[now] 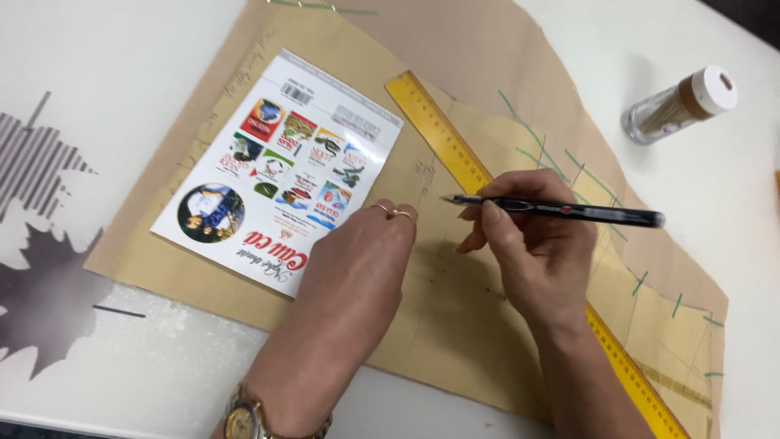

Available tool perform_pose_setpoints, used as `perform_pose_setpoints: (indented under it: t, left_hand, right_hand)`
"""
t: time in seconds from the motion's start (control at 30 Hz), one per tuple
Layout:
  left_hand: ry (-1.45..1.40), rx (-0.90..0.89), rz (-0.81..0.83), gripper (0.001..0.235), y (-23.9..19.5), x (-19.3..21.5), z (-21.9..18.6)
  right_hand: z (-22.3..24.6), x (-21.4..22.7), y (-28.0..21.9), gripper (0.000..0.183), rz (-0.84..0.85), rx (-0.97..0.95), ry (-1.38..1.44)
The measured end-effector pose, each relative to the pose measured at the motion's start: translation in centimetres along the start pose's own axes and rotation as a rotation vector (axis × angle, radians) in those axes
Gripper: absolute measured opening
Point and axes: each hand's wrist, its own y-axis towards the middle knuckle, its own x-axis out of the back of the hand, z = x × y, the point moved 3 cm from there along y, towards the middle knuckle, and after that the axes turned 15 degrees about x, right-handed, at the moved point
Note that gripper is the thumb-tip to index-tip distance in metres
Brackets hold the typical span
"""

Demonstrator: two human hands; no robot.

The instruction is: The person uses a black marker and a yellow ruler to draw straight lines on a large sheet of brown paper. They repeatedly reposition the ruler to create a series of intersecting lines and markings on the paper surface.

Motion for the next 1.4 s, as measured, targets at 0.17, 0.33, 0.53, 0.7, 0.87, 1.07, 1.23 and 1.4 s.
perform_pose_setpoints:
  t: [0.17,0.33,0.53,0.7,0.87,1.07,1.23,1.4]
  left_hand:
    - [-0.046,0.022,-0.179,0.039,-0.1,1.7,1.3]
    - [0.012,0.055,-0.088,0.036,0.3,1.4,1.7]
    - [-0.117,-0.060,-0.055,0.019,0.0,2.6,1.4]
    - [-0.141,-0.066,-0.061,0.021,0.1,2.8,1.6]
    - [-0.145,-0.076,-0.057,0.020,0.1,2.9,1.6]
    - [-0.160,-0.083,-0.048,0.022,0.2,2.6,1.7]
    - [-0.150,-0.071,-0.048,0.022,0.3,2.6,1.8]
    - [-0.167,-0.096,-0.059,0.022,0.2,2.5,1.9]
  right_hand:
    - [-1.0,-1.8,-0.2,0.006,0.081,0.006,-0.024]
    - [-3.1,-2.2,-1.4,0.006,0.151,0.078,-0.155]
    - [-3.9,-2.5,-1.5,0.010,0.144,0.131,0.071]
    - [-3.9,-2.7,-1.4,0.010,0.142,0.112,0.098]
    - [-3.7,-2.9,-1.4,0.010,0.146,0.112,0.077]
    - [-4.1,-2.8,-1.5,0.011,0.140,0.120,0.088]
    - [-3.8,-3.0,-1.4,0.012,0.139,0.128,0.097]
    - [-3.7,-2.9,-1.5,0.010,0.149,0.117,0.082]
